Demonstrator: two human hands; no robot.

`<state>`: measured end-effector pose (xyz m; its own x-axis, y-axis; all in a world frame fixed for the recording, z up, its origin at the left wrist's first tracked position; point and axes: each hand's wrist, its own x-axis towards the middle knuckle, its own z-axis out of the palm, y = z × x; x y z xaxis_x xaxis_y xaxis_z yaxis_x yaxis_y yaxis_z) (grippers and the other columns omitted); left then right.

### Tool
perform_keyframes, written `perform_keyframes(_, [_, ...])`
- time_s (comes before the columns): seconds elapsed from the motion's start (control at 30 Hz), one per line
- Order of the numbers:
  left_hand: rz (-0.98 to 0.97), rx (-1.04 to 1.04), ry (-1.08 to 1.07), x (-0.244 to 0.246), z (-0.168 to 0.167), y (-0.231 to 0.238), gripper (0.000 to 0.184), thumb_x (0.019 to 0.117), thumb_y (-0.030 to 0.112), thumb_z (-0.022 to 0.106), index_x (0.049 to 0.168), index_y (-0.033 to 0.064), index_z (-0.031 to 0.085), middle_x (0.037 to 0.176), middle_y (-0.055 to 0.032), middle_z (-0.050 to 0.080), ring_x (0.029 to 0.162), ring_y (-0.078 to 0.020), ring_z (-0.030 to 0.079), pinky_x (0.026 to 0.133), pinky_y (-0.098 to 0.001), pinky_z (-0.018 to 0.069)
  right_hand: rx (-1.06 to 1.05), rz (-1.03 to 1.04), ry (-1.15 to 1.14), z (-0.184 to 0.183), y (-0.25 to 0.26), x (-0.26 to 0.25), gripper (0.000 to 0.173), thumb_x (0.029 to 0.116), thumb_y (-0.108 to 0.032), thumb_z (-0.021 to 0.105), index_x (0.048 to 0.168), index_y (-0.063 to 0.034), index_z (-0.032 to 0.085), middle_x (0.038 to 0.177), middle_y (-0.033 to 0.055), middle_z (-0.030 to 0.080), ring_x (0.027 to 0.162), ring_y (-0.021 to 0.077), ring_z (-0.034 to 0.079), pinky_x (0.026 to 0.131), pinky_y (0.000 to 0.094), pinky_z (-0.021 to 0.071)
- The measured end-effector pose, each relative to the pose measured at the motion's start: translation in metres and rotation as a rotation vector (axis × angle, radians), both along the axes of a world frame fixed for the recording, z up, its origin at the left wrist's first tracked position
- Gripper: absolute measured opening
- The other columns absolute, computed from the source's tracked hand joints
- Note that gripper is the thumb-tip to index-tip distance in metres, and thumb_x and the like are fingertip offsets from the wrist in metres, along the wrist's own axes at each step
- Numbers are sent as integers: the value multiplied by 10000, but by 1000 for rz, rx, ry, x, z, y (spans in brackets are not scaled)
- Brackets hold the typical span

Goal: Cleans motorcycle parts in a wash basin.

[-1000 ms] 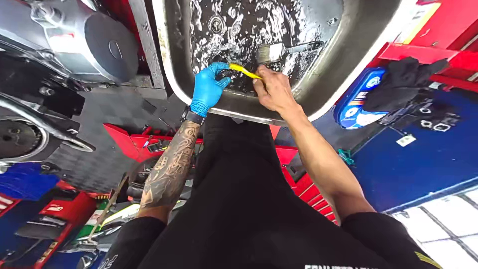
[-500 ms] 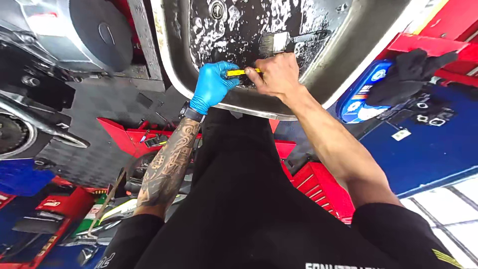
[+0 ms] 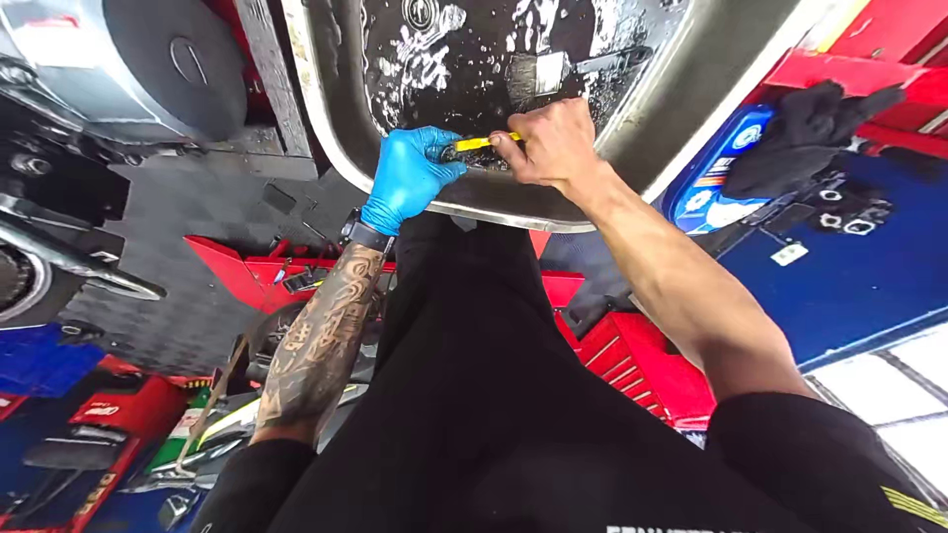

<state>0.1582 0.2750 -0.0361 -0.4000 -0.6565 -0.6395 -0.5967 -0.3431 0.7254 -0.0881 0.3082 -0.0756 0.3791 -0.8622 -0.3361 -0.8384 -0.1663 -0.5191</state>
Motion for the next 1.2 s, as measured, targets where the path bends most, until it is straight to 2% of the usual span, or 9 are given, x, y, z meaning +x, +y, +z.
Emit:
perform_keyframes(0.1, [-3,-30,14,-6,-1,1,284,848,191,826,1117,119,770,1010,9,772,908,-29,729,861,-245,617,-4,3,-15,8,-3,14,667,1026,-615,326,711,-81,572,604,135,591,596,364,635,544,569,429])
perform_keyframes(0.33, [2,-91,46,-7,-3,-3,282,849,183,829,1113,100,770,1050,2,771,964,-28,724,902,-238,609,-20,2,3,12,-7,22,681,1023,-632,319,701,-88,572,592,128,590,587,356,636,541,558,439])
perform_keyframes(0.47, [-9,-45,29,-2,6,5,300,866,189,809,1149,101,760,1008,-6,774,864,-38,726,807,-245,615,-21,23,-16,5,4,10,666,1020,-622,320,723,-82,574,604,131,585,591,362,631,535,556,431])
perform_keyframes(0.6, [217,41,163,18,17,11,340,874,57,785,1198,3,698,1091,-83,764,941,-167,756,862,-350,655,137,-48,156,-2,21,-30,728,1026,-648,298,798,-32,613,686,213,632,686,455,664,591,650,455])
perform_keyframes(0.73, [360,77,343,23,28,-3,409,892,-44,726,1285,-59,615,1170,-144,724,1019,-263,734,912,-421,638,30,-238,38,17,23,-16,645,1051,-571,331,762,-58,593,632,161,607,609,385,641,534,582,425])
perform_keyframes(0.8, [354,50,366,13,26,-8,459,893,-53,720,1334,-66,594,1206,-135,712,1006,-229,721,907,-388,623,-37,-356,-80,39,8,12,617,1057,-545,363,728,-75,593,595,120,587,558,325,618,498,540,423])
perform_keyframes(0.87, [333,-7,348,4,27,-11,427,882,-57,732,1295,-64,621,1164,-126,729,990,-202,728,896,-357,625,-66,-410,-134,50,1,33,608,1054,-542,382,705,-90,590,575,95,569,537,292,603,485,511,420])
perform_keyframes(1.03, [354,-123,274,-5,36,-7,378,834,-61,781,1201,-45,692,1087,-105,759,947,-172,743,850,-318,636,-133,-401,-86,35,21,32,599,1049,-532,376,707,-92,597,576,91,583,531,293,612,470,495,411])
perform_keyframes(1.2, [311,-146,211,-13,35,4,321,829,6,823,1131,-21,717,995,-64,774,890,-121,745,825,-290,637,-135,-400,-47,45,10,48,610,1041,-558,392,698,-104,612,577,77,591,533,277,621,468,474,420])
